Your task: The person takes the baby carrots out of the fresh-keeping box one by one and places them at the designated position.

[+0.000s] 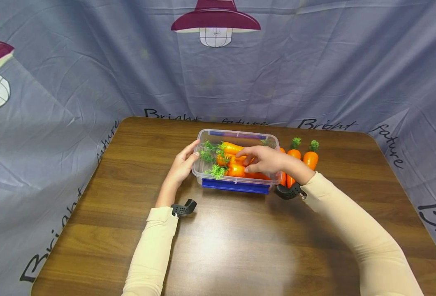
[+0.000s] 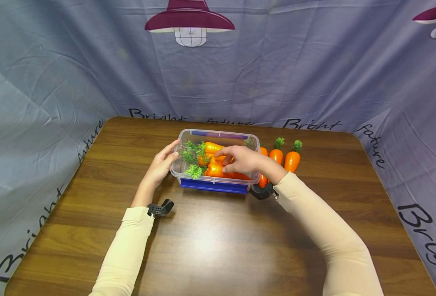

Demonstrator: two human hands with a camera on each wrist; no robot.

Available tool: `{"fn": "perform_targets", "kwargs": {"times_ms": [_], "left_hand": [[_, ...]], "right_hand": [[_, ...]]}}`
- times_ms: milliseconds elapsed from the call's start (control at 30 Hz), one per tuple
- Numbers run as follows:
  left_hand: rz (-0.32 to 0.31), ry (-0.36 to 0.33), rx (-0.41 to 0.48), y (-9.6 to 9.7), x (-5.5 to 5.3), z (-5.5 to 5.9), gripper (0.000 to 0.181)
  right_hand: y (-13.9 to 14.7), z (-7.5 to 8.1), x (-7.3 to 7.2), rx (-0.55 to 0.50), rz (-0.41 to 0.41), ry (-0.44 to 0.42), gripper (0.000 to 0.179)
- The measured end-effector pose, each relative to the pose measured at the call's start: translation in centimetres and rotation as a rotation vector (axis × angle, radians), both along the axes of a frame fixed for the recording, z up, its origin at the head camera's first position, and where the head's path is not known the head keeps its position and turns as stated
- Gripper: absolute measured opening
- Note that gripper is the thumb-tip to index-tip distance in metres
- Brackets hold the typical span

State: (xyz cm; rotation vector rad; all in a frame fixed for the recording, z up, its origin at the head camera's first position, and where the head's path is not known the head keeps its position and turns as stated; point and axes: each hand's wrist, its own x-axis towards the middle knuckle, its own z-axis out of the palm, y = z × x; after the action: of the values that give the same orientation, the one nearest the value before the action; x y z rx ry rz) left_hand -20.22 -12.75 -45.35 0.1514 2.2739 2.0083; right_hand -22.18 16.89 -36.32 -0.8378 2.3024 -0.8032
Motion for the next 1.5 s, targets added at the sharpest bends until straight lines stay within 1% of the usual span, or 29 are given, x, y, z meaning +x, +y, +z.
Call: {"fn": "perform_targets", "kwargs": {"times_ms": [167, 333, 433, 567, 700, 867, 933, 1033, 1200, 1333, 1500], "left_hand": [[0.0, -0.001, 0.001, 0.1, 0.0, 0.1, 0.05], [-0.006, -0.022, 0.013, 0.1, -0.3, 0.1, 0.051], [-0.009, -0.031, 0.006, 0.1, -0.5, 0.1, 0.052], [-0.01, -0.032, 0.0, 0.0, -0.5, 0.2, 0.051], [-0.003, -0.017, 0.008, 0.2, -0.3, 0.1, 0.05], [0.011, 0.004, 0.002, 0.3, -0.1, 0.1, 0.05], [0.013, 0.005, 0.003, 0.3, 0.0, 0.1, 0.05], [0.012, 0.0, 0.004, 0.3, 0.1, 0.2, 0.05], [0.014, -0.007, 0.007, 0.3, 0.2, 0.2, 0.05], [0.009, -0.012, 0.009, 0.2, 0.3, 0.2, 0.05], [0.0, -0.027, 0.013, 0.1, 0.3, 0.2, 0.051]], "right_hand": [[-0.7, -0.6, -0.1, 0.042, 0.057, 0.034, 0.05], [-1.2, -0.6, -0.3, 0.11, 0.116, 0.042, 0.056], [-1.4, -0.4, -0.4, 0.136, 0.133, 0.045, 0.058], [-1.6, -0.3, -0.4, 0.134, 0.133, 0.018, 0.06], [-1.5, -0.5, -0.4, 0.104, 0.131, -0.007, 0.059], [-1.2, -1.1, -0.4, 0.053, 0.141, 0.0, 0.057], [-1.0, -1.2, -0.3, 0.032, 0.128, 0.008, 0.056], [-0.7, -1.3, -0.4, -0.031, 0.078, 0.016, 0.054], [0.4, -0.6, -0.7, -0.186, -0.059, 0.024, 0.057], [2.2, 0.5, -0.8, -0.306, -0.214, -0.003, 0.061], [5.1, 1.6, -0.7, -0.473, -0.44, -0.095, 0.061]]}}
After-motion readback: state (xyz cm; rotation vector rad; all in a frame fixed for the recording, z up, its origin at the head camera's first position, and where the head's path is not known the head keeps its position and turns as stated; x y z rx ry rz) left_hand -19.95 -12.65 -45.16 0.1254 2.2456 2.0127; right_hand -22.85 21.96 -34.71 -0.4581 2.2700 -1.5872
